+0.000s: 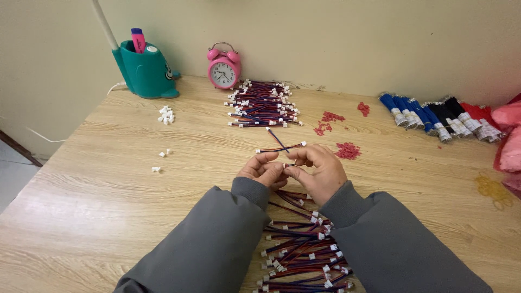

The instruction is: Assembling small electrical wire harnesses by attaching plastic connectors to wire ends.

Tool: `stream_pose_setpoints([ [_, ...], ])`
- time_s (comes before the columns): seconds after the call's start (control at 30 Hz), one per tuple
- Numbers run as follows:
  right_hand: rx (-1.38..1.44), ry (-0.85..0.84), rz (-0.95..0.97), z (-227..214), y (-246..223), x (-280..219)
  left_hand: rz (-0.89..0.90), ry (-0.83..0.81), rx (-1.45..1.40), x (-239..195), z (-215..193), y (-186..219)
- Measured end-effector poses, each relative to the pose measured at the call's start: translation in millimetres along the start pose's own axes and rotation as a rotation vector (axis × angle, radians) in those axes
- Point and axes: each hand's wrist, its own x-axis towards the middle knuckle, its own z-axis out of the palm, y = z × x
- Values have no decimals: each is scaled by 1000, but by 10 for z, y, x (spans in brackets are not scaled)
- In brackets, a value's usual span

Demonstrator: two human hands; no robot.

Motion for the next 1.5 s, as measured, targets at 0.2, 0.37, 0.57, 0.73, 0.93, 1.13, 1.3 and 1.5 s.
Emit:
stream_pose_setpoints([
  [0.2,-45,16,-48,-32,-55,26,4,-32,23,-7,11,23],
  [0.37,73,-57,-38,-68,-134,58,38,-47,74,-78,67,101],
  [0.57,200,-70,53,-58,-194,37,52,-98,6,14,-35,38],
  [0.73,211,-96,208,-17,-131,20,51,-99,-8,84,-87,-14],
  [0.93,203,-59,319,-7,-190,3,80,-108,42,11,-2,33],
  [1.13,158,-114,263,-19,-34,-5,122,-87,169,-32,60,52],
  [1.3,210,-245,372,-153,-134,131,144,-81,288,1,5,176],
  [1.5,-316,-326,313,-70,798,637,134,49,497,264,-266,44],
])
